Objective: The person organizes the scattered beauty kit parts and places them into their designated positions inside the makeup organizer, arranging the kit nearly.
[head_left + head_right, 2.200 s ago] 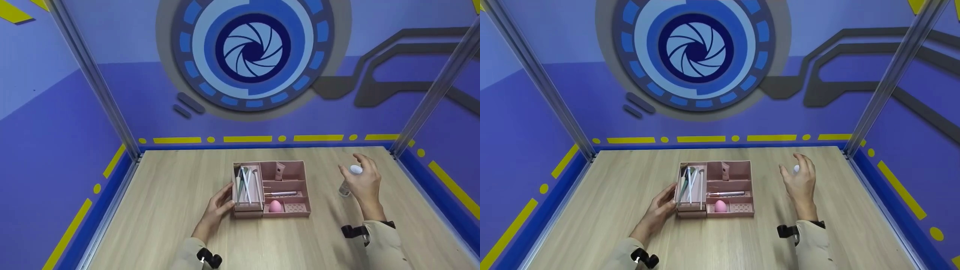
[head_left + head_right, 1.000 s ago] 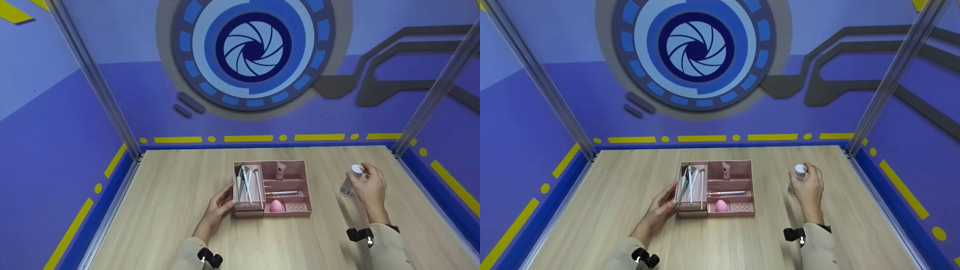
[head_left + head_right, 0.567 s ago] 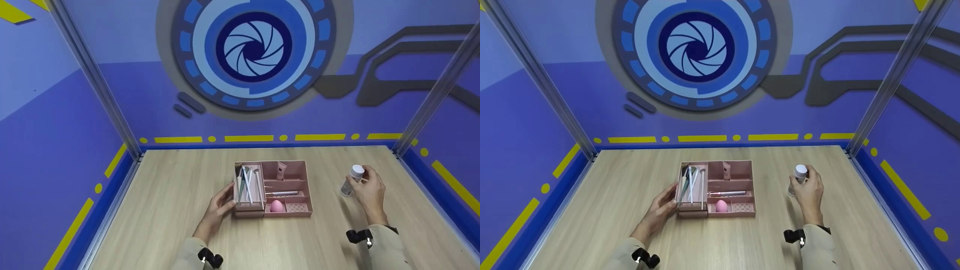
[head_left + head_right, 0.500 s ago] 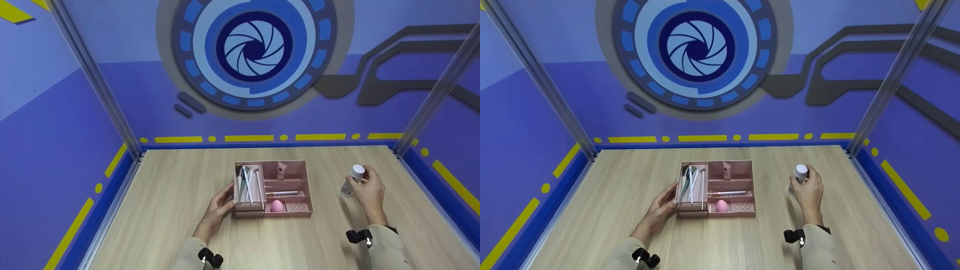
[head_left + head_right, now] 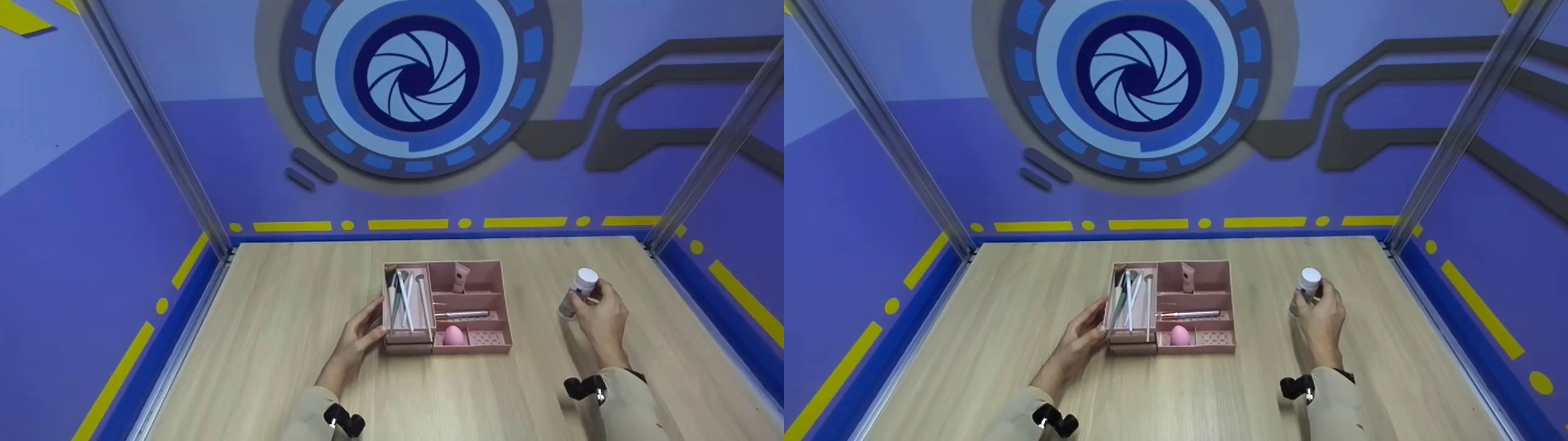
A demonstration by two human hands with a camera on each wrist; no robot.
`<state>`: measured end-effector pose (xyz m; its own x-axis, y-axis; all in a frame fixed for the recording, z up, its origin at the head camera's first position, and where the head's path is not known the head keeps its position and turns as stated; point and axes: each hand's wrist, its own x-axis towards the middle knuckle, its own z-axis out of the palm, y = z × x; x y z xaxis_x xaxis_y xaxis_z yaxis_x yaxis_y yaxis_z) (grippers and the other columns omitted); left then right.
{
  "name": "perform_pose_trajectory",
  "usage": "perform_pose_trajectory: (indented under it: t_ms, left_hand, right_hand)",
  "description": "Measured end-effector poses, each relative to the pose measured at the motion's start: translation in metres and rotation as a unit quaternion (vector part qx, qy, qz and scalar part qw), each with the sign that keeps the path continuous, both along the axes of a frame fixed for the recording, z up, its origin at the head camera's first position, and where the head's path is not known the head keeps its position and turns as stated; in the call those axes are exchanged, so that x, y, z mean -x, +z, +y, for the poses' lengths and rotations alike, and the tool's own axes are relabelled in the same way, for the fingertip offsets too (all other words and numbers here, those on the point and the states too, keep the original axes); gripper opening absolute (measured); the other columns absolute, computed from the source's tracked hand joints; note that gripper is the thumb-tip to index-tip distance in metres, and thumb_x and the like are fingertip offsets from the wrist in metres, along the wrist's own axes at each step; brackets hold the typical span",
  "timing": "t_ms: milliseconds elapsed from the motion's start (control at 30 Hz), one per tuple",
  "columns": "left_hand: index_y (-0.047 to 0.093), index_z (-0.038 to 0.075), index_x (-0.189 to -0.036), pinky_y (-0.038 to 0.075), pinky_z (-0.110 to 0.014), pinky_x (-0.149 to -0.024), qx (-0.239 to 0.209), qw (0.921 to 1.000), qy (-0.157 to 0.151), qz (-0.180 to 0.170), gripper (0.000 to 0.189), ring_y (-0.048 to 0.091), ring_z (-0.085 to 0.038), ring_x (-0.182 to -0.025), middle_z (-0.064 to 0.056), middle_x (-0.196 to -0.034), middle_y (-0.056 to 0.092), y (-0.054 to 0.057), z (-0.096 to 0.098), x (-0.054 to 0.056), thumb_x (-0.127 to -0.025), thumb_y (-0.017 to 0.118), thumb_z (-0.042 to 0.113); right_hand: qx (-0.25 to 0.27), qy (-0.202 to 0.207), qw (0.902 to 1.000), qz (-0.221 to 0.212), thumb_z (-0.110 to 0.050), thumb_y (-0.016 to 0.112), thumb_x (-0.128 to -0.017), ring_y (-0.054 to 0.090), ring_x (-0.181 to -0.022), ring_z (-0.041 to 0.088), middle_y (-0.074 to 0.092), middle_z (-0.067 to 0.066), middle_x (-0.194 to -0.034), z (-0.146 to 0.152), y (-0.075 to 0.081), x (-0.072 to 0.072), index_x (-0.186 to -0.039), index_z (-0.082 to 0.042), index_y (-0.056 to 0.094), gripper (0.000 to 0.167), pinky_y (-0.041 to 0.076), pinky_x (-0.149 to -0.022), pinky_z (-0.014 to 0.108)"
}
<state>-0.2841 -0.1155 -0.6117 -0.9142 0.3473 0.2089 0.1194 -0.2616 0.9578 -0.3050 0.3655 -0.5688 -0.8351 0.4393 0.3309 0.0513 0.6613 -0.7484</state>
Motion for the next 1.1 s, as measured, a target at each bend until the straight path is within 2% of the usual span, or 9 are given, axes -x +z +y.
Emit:
perform_pose_trajectory:
  t_ms: [100,167,400,600,667,800,867,1000,1100]
  left_hand:
    - [0.03,0.004,-0.152,0.034,-0.03,-0.114,-0.002,1.0,0.0,0.005,0.066,0.027,-0.035,-0.145,-0.018,-0.158,0.027,0.0,0.0,0.001,-0.094,0.06,0.008]
    - [0.031,0.004,-0.152,0.034,-0.031,-0.114,-0.004,1.0,-0.002,0.003,0.066,0.027,-0.035,-0.145,-0.018,-0.158,0.027,0.0,0.0,0.002,-0.093,0.061,0.008]
    - [0.029,0.004,-0.152,0.035,-0.034,-0.114,-0.016,0.9999,-0.005,-0.004,0.066,0.028,-0.036,-0.144,-0.02,-0.158,0.027,0.0,0.001,0.001,-0.093,0.06,0.007]
    - [0.032,0.008,-0.152,0.034,-0.036,-0.115,-0.009,0.9999,0.0,-0.014,0.065,0.029,-0.034,-0.145,-0.015,-0.158,0.029,0.0,0.001,0.0,-0.093,0.061,0.01]
    - [0.032,0.009,-0.152,0.034,-0.037,-0.115,-0.007,0.9999,-0.001,-0.015,0.066,0.029,-0.033,-0.145,-0.015,-0.158,0.029,0.0,0.001,0.0,-0.093,0.061,0.011]
    - [0.031,0.006,-0.152,0.032,-0.037,-0.116,-0.004,1.0,-0.003,-0.002,0.065,0.028,-0.034,-0.145,-0.017,-0.158,0.028,0.0,0.0,0.002,-0.094,0.061,0.009]
    - [0.031,0.006,-0.152,0.033,-0.035,-0.116,-0.002,1.0,-0.001,0.003,0.065,0.028,-0.034,-0.145,-0.017,-0.158,0.029,0.0,0.0,0.002,-0.094,0.06,0.009]
    - [0.032,0.008,-0.152,0.035,-0.029,-0.114,0.0,1.0,0.001,-0.002,0.065,0.029,-0.032,-0.145,-0.015,-0.158,0.029,-0.001,-0.001,0.003,-0.094,0.061,0.01]
    - [0.032,0.008,-0.152,0.035,-0.029,-0.114,0.001,1.0,0.001,-0.006,0.066,0.028,-0.032,-0.145,-0.014,-0.159,0.028,-0.002,-0.001,0.002,-0.093,0.062,0.01]
  right_hand:
    - [0.007,0.003,0.9999,-0.012,-0.015,0.07,-0.087,0.06,-0.112,0.039,0.06,0.027,-0.121,0.0,0.001,0.001,-0.134,0.005,0.049,0.056,0.053,-0.092,0.043]
    - [0.009,0.003,0.9998,-0.017,-0.015,0.07,-0.087,0.06,-0.113,0.039,0.06,0.027,-0.121,0.001,0.002,0.001,-0.134,0.005,0.048,0.056,0.052,-0.093,0.046]
    - [0.003,0.003,0.9998,-0.022,-0.014,0.071,-0.086,0.061,-0.111,0.039,0.061,0.028,-0.12,0.002,0.003,0.001,-0.133,0.005,0.049,0.056,0.053,-0.091,0.043]
    - [0.01,0.01,0.9994,-0.031,-0.016,0.071,-0.086,0.059,-0.113,0.04,0.059,0.028,-0.122,-0.002,0.009,-0.001,-0.135,0.005,0.048,0.058,0.053,-0.093,0.047]
    - [0.007,0.011,0.9994,-0.031,-0.017,0.072,-0.086,0.059,-0.113,0.039,0.06,0.028,-0.122,-0.004,0.012,-0.001,-0.135,0.005,0.048,0.058,0.053,-0.093,0.045]
    - [-0.002,0.021,0.9996,-0.016,-0.018,0.074,-0.084,0.061,-0.111,0.038,0.061,0.027,-0.121,-0.009,0.023,-0.001,-0.133,0.004,0.05,0.058,0.057,-0.085,0.028]
    - [-0.004,0.027,0.9996,-0.007,-0.018,0.074,-0.084,0.062,-0.11,0.037,0.062,0.025,-0.121,-0.013,0.029,-0.001,-0.133,0.003,0.051,0.058,0.057,-0.084,0.024]
    - [-0.002,0.038,0.9992,0.011,-0.018,0.074,-0.085,0.062,-0.11,0.035,0.062,0.023,-0.122,-0.024,0.041,-0.002,-0.133,0.001,0.051,0.057,0.056,-0.09,0.037]
    - [-0.001,0.049,0.9982,0.035,-0.016,0.075,-0.084,0.063,-0.109,0.035,0.063,0.023,-0.121,-0.033,0.049,-0.001,-0.132,0.001,0.053,0.055,0.054,-0.091,0.044]
